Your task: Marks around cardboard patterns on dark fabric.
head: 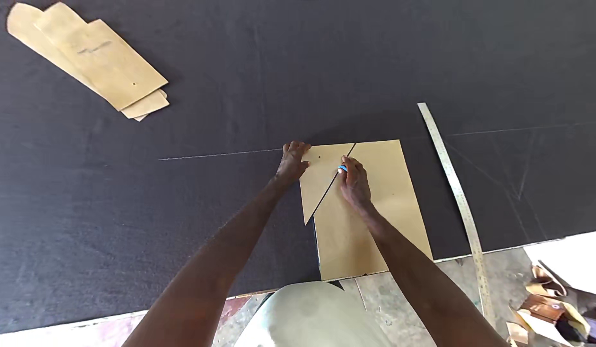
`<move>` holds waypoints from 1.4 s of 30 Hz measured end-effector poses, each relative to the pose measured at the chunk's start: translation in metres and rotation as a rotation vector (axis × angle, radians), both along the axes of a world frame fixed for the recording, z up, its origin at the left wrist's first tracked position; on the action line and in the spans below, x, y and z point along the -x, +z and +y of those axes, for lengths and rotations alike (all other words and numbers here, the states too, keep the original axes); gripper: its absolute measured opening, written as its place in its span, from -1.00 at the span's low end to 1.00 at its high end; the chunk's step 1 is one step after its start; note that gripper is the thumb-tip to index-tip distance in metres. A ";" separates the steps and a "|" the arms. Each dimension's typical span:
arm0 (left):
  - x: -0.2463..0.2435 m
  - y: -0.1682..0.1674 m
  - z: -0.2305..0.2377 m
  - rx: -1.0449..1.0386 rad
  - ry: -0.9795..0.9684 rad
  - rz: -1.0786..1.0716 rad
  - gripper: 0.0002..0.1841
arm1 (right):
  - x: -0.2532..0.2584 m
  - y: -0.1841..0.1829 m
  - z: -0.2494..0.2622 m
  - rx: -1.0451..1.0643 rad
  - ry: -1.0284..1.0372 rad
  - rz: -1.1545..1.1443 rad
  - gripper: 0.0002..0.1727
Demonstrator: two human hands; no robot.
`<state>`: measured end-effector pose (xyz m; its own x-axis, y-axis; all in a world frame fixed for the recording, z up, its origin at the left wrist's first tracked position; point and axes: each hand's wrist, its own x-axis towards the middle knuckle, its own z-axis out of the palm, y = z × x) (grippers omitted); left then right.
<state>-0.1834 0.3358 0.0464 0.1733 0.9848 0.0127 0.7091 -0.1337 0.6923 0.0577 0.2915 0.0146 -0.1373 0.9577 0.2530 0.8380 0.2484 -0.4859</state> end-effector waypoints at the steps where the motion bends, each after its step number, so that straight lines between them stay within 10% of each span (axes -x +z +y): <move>1: 0.000 -0.001 0.000 -0.004 0.000 0.002 -0.47 | 0.000 0.000 0.000 0.000 -0.001 -0.002 -0.53; 16: -0.025 0.004 -0.024 -0.100 -0.047 0.299 -0.62 | 0.002 0.002 0.000 0.017 -0.022 -0.042 -0.52; 28: -0.048 0.016 -0.103 -0.174 0.016 0.098 -0.45 | -0.001 -0.005 0.000 -0.080 0.043 0.021 -0.56; 42: -0.042 -0.012 -0.045 -0.085 0.019 0.233 -0.36 | 0.000 0.003 -0.002 -0.005 0.021 -0.007 -0.58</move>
